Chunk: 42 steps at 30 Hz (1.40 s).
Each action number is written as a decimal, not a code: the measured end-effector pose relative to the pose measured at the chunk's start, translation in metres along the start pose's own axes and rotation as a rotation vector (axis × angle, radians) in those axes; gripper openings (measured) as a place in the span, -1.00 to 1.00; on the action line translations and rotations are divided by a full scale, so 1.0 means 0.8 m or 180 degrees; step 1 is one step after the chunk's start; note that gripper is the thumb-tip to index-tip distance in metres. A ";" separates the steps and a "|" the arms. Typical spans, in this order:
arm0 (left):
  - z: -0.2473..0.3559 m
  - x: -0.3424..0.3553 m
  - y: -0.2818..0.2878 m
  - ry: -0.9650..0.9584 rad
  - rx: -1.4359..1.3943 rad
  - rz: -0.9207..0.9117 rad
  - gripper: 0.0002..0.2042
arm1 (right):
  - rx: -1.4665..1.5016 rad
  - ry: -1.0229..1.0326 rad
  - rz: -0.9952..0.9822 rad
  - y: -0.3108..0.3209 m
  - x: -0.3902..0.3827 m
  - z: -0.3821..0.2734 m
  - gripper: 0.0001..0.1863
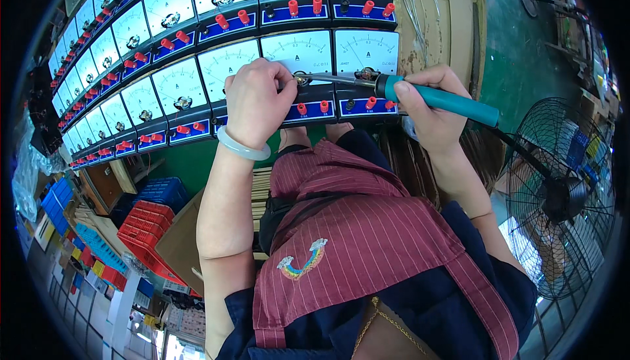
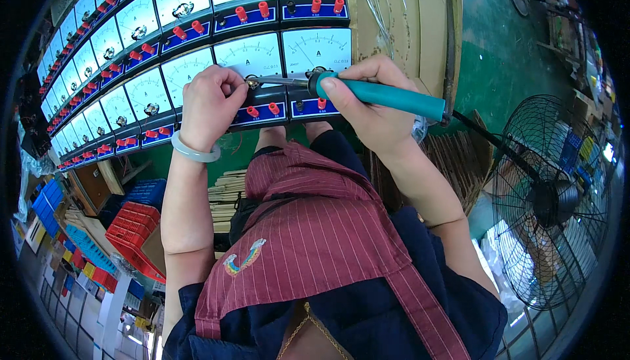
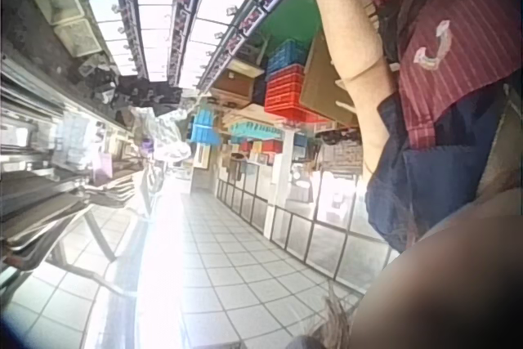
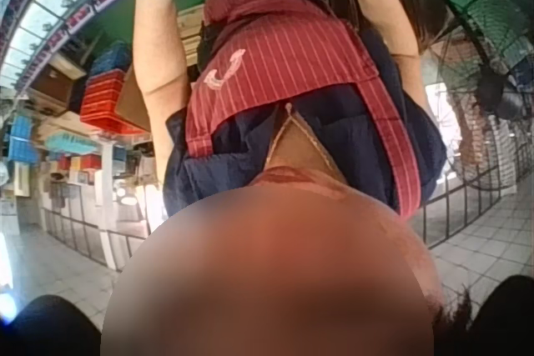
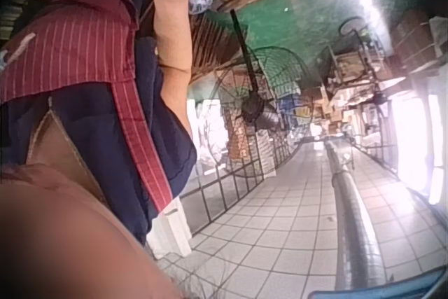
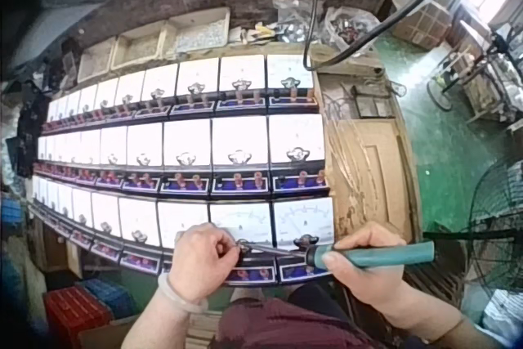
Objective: Soldering electrical wires to a series of analog meter panels on a workbench.
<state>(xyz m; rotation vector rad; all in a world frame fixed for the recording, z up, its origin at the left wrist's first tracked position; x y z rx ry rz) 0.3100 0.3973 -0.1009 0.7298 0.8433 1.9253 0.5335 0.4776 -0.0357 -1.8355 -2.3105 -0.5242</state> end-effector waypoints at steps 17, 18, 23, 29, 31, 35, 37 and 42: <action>0.000 0.004 0.000 0.0139 0.0084 -0.0139 -0.91 | 0.0408 -0.0204 0.0270 0.024 0.008 -0.005 -0.82; 0.000 0.004 0.000 0.0144 0.0103 -0.0159 -0.90 | 0.0395 -0.0184 0.0300 0.026 0.007 -0.006 -0.82; -0.004 0.000 0.006 0.0136 0.0129 -0.0137 -0.90 | 0.0417 -0.0127 0.0362 0.021 0.006 -0.013 -0.82; -0.019 -0.012 0.095 -0.0235 -0.0046 0.0927 -0.68 | 0.0327 -0.0047 0.0375 0.019 0.006 -0.017 -0.83; -0.061 -0.023 0.110 -0.0024 0.0684 0.0656 -0.65 | 0.0177 -0.0067 0.0404 0.011 0.005 -0.023 -0.83; -0.096 -0.034 0.102 0.0371 0.0764 0.0056 -0.75 | 0.0261 -0.0148 0.0362 -0.005 0.006 -0.026 -0.83; -0.102 -0.038 0.089 0.0450 0.0391 -0.0052 -0.88 | 0.0283 -0.0163 0.0264 -0.017 0.004 -0.030 -0.83; -0.116 -0.041 0.093 0.0672 -0.0295 0.0703 -0.95 | 0.0520 -0.0252 0.0025 -0.046 0.001 -0.035 -0.82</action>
Point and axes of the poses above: each hand's wrist, its own x-axis towards the middle knuckle, its own y-axis out of the back of the hand, z = x × y, the point moved 9 cm from there along x, towards the middle knuckle, and after that the axes turned 11 degrees about z, right-handed, at the moved point
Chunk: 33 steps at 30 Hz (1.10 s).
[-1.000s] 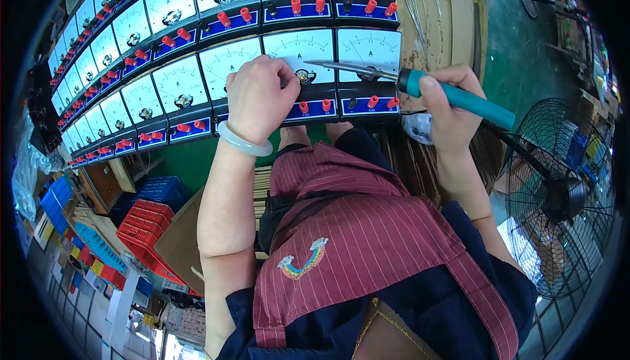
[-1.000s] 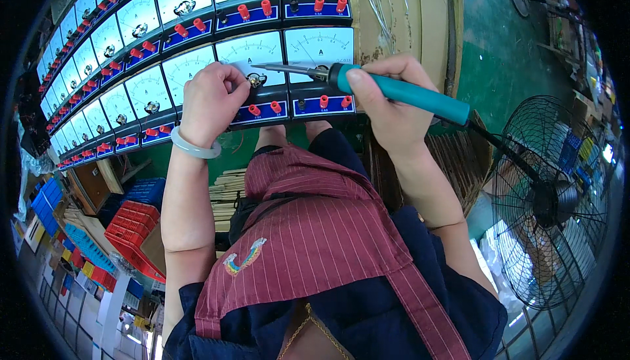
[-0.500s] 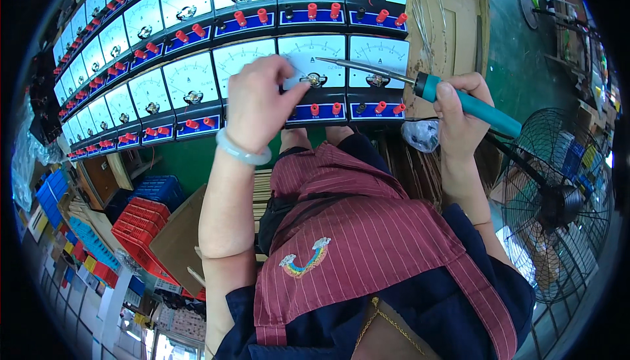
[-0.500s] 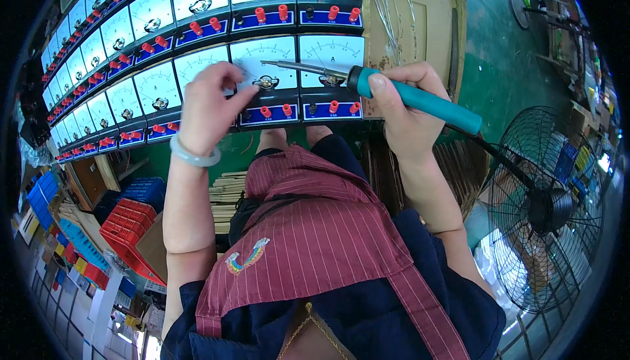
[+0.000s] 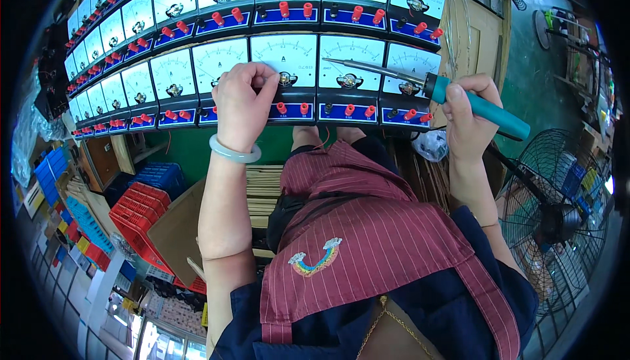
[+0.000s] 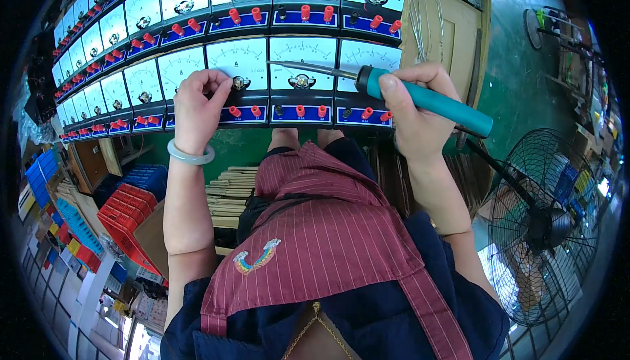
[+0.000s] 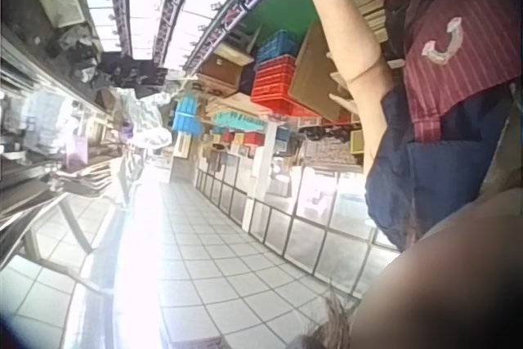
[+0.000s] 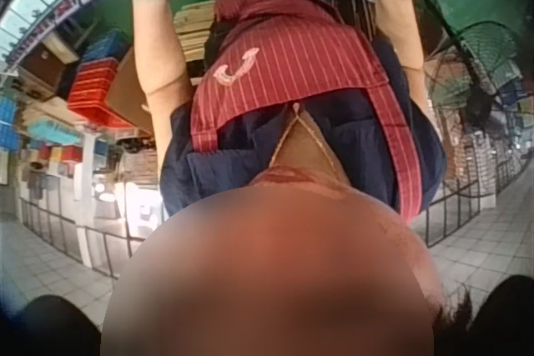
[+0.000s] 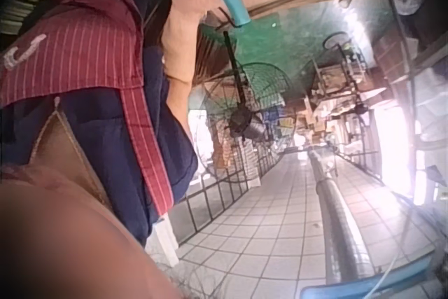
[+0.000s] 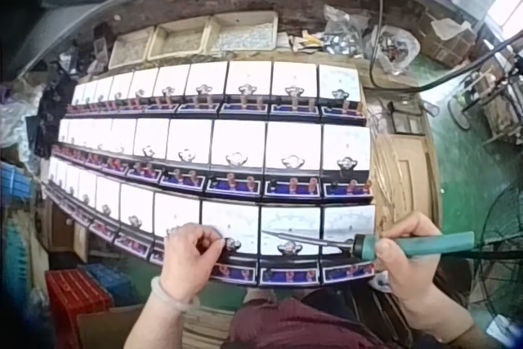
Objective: Soldering electrical wires to a series of analog meter panels on a workbench.
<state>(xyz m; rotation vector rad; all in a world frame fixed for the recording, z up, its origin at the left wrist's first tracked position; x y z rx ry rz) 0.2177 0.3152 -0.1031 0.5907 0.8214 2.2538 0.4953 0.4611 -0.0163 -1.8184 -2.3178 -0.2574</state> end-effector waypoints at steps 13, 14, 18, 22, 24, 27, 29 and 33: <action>0.004 0.019 -0.008 -0.0304 0.0570 -0.0528 -0.93 | -0.0329 0.0330 -0.0438 -0.082 -0.014 0.014 -0.80; 0.002 0.020 -0.009 -0.0270 0.0594 -0.0594 -0.92 | -0.0295 0.0372 -0.0475 -0.086 -0.015 0.013 -0.79; 0.000 0.025 -0.010 -0.0280 0.0603 -0.0700 -0.92 | -0.0346 0.0442 -0.0519 -0.094 -0.018 0.019 -0.79; 0.002 0.026 -0.011 -0.0363 0.0684 -0.0742 -0.92 | -0.0289 0.0363 -0.0507 -0.097 -0.019 0.025 -0.79; 0.004 0.027 -0.012 -0.0361 0.0696 -0.0774 -0.92 | -0.0343 0.0382 -0.0526 -0.097 -0.019 0.025 -0.79; 0.005 0.028 -0.015 -0.0353 0.0797 -0.0833 -0.92 | -0.0586 0.0628 -0.0603 -0.098 -0.020 0.017 -0.79; 0.005 0.029 -0.016 -0.0299 0.0753 -0.0864 -0.91 | -0.0620 0.0724 -0.0622 -0.097 -0.021 0.015 -0.79; 0.003 0.032 -0.020 -0.0189 0.0793 -0.0972 -0.90 | -0.0257 0.0346 -0.0245 -0.076 -0.017 0.013 -0.80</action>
Point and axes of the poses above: each hand's wrist, its own x-axis towards the middle knuckle, its own y-axis out of the back of the hand, z = x × y, the point moved 9 cm from there along x, towards the middle knuckle, and after that the axes turned 11 degrees about z, right-handed, at the moved point
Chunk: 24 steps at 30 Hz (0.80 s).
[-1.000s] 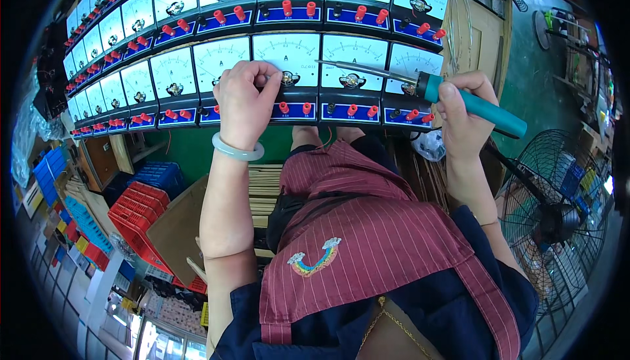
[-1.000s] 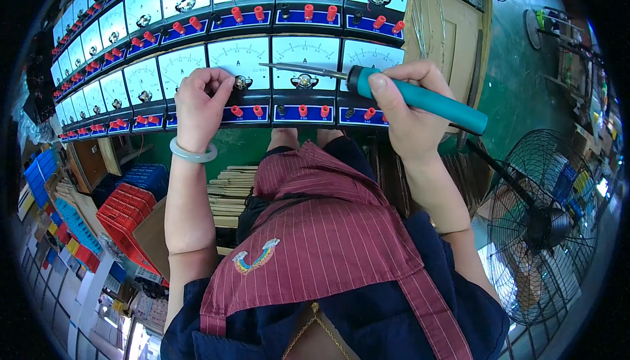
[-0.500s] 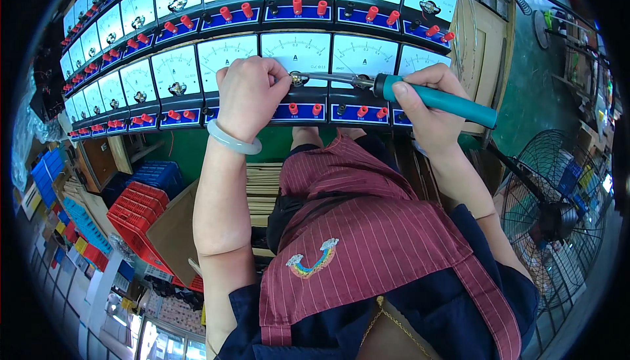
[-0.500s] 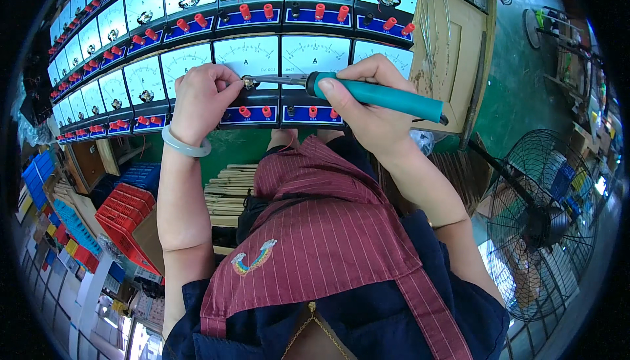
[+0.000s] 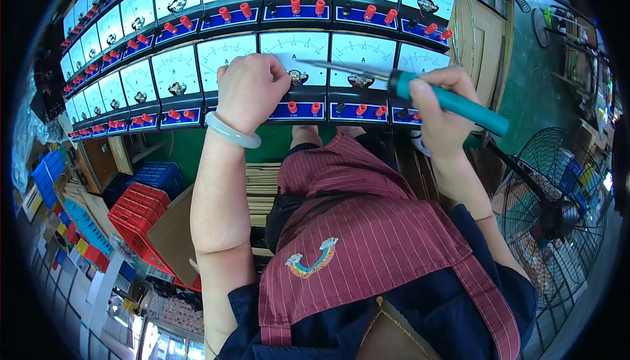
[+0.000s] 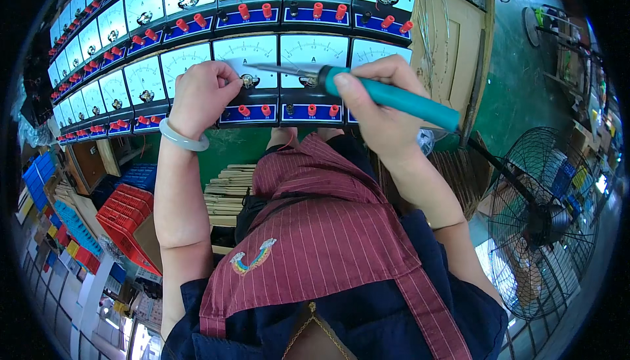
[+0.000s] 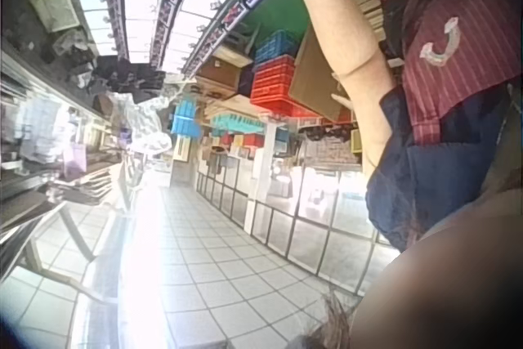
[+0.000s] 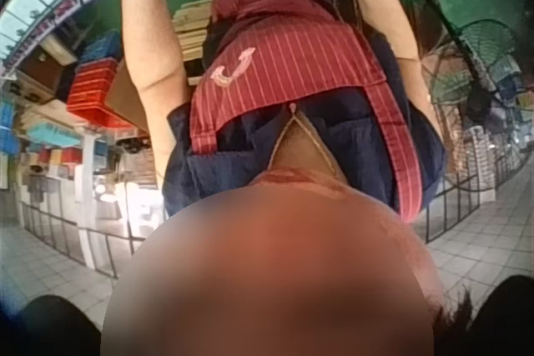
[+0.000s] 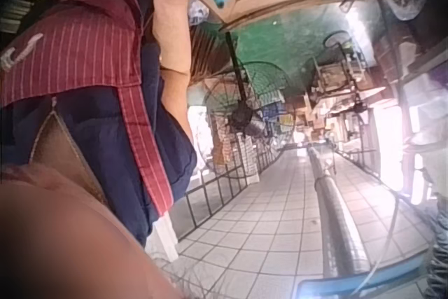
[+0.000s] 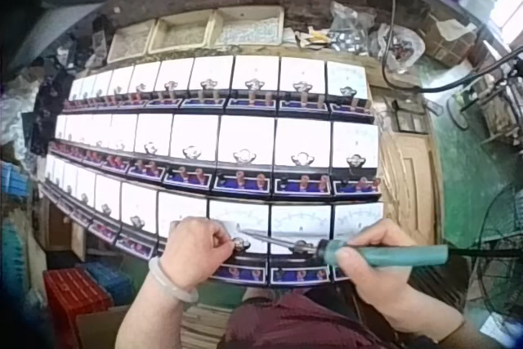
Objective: Soldering electrical wires to a series of analog meter panels on a workbench.
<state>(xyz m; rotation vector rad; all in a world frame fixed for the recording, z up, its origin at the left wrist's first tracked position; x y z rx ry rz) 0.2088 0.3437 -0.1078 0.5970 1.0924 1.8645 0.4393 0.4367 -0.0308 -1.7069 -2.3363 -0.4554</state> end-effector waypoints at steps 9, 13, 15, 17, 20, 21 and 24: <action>0.000 -0.001 0.007 0.0003 0.0061 -0.0030 -0.89 | -0.0044 0.0407 0.1142 0.117 -0.003 -0.032 -0.83; -0.007 0.003 0.009 -0.0094 0.0065 -0.0046 -0.89 | 0.0082 0.0566 0.1650 0.137 -0.027 -0.068 -0.83; -0.010 0.005 0.011 -0.0090 0.0004 -0.0072 -0.89 | 0.0036 0.0661 0.1800 0.134 -0.043 -0.086 -0.84; -0.012 0.004 0.019 -0.0385 -0.0075 0.0012 -0.86 | 0.0049 0.0729 0.2038 0.118 -0.059 -0.099 -0.84; -0.041 0.003 0.068 -0.0608 -0.0849 0.0314 -0.87 | 0.0151 0.0782 0.2239 0.079 -0.085 -0.103 -0.85; -0.061 0.011 0.092 -0.0784 -0.0926 0.0573 -0.88 | 0.0183 0.0757 0.2347 0.061 -0.091 -0.103 -0.84; -0.115 0.015 0.126 -0.0959 -0.0785 0.0563 -0.92 | 0.0164 0.0656 0.2280 0.013 -0.102 -0.098 -0.84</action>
Point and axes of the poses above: each hand's wrist, its own x-axis towards the middle knuckle, its own y-axis out of the back of the hand, z = x × y, the point moved 9 cm from there along x, towards the middle knuckle, and after that the axes turned 11 degrees about z, right-handed, at the moved point
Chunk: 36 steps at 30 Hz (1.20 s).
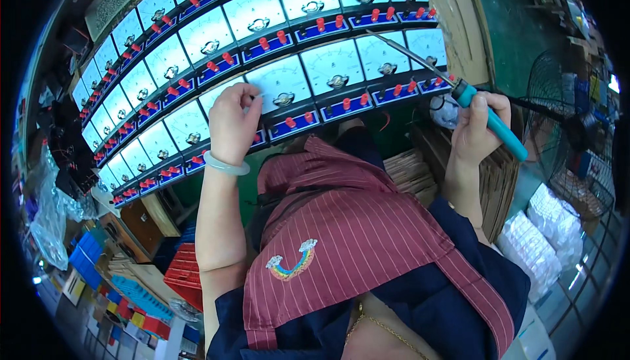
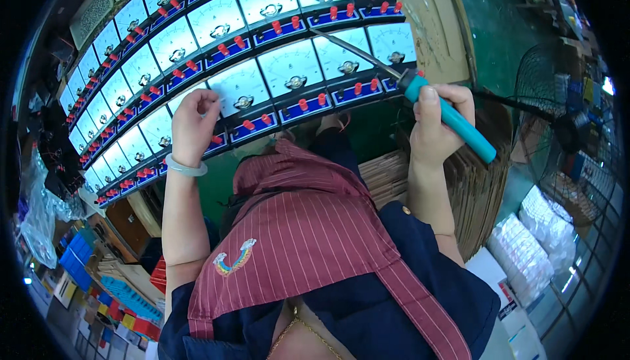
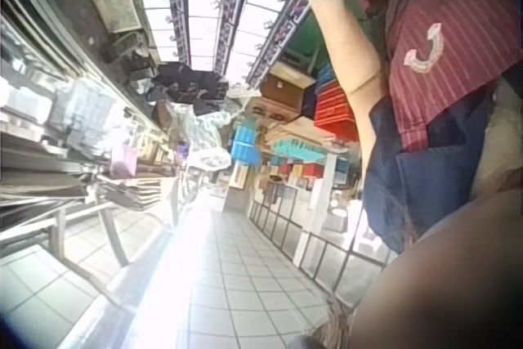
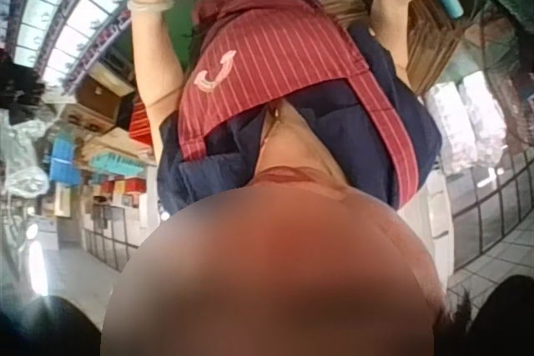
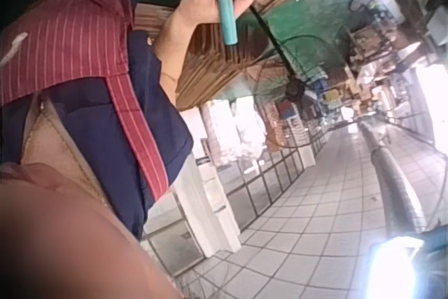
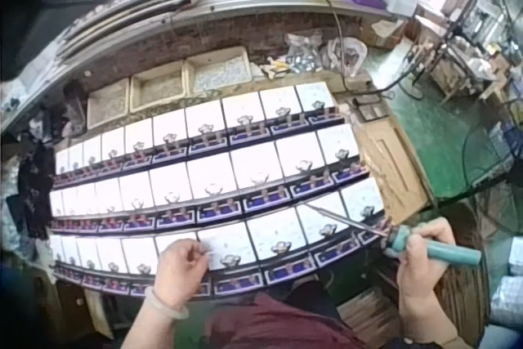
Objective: Soldering electrical wires to a series of analog meter panels on a workbench.
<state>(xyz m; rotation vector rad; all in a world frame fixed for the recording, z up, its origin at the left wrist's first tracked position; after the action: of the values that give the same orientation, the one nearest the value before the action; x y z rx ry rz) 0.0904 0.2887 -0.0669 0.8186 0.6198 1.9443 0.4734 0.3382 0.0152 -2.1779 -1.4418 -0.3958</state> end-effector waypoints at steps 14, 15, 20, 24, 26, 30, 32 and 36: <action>0.006 -0.010 -0.023 -0.0959 0.0354 -0.0061 -0.90 | -0.0014 -0.0233 -0.0242 -0.075 -0.055 -0.003 -0.83; 0.007 -0.010 -0.020 -0.0920 0.0267 0.0096 -0.91 | -0.0101 -0.0224 -0.0331 -0.076 -0.056 0.000 -0.82; 0.006 -0.011 -0.022 -0.0755 0.0384 0.0205 -0.93 | -0.0208 -0.0360 -0.0540 -0.092 -0.061 0.012 -0.82; 0.009 -0.012 -0.027 -0.0856 0.0718 0.0057 -0.93 | -0.0475 -0.0536 -0.0908 -0.115 -0.075 0.023 -0.81; 0.006 -0.010 -0.029 -0.0832 0.0687 -0.0028 -0.94 | -0.0562 -0.0577 -0.1181 -0.130 -0.084 0.030 -0.81; 0.003 -0.009 -0.032 -0.0799 0.0667 -0.0192 -0.94 | -0.0679 -0.0573 -0.1383 -0.144 -0.095 0.045 -0.81; 0.005 -0.007 -0.032 -0.0783 0.0668 -0.0186 -0.95 | -0.0715 -0.0548 -0.1434 -0.148 -0.098 0.047 -0.81; 0.005 -0.008 -0.031 -0.0771 0.0662 -0.0190 -0.95 | -0.0599 -0.0702 -0.1485 -0.156 -0.104 0.047 -0.80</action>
<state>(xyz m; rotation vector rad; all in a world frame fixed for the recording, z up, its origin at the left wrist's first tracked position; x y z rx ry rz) 0.1093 0.2950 -0.0837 1.1332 0.6979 1.7121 0.3247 0.3343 -0.0267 -2.0600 -2.1222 -0.4770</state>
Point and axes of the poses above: each hand's wrist, its own x-axis towards the middle knuckle, its own y-axis out of the back of the hand, z = x × y, the point moved 9 cm from there along x, towards the middle knuckle, and after that the axes turned 11 degrees about z, right-handed, at the moved point
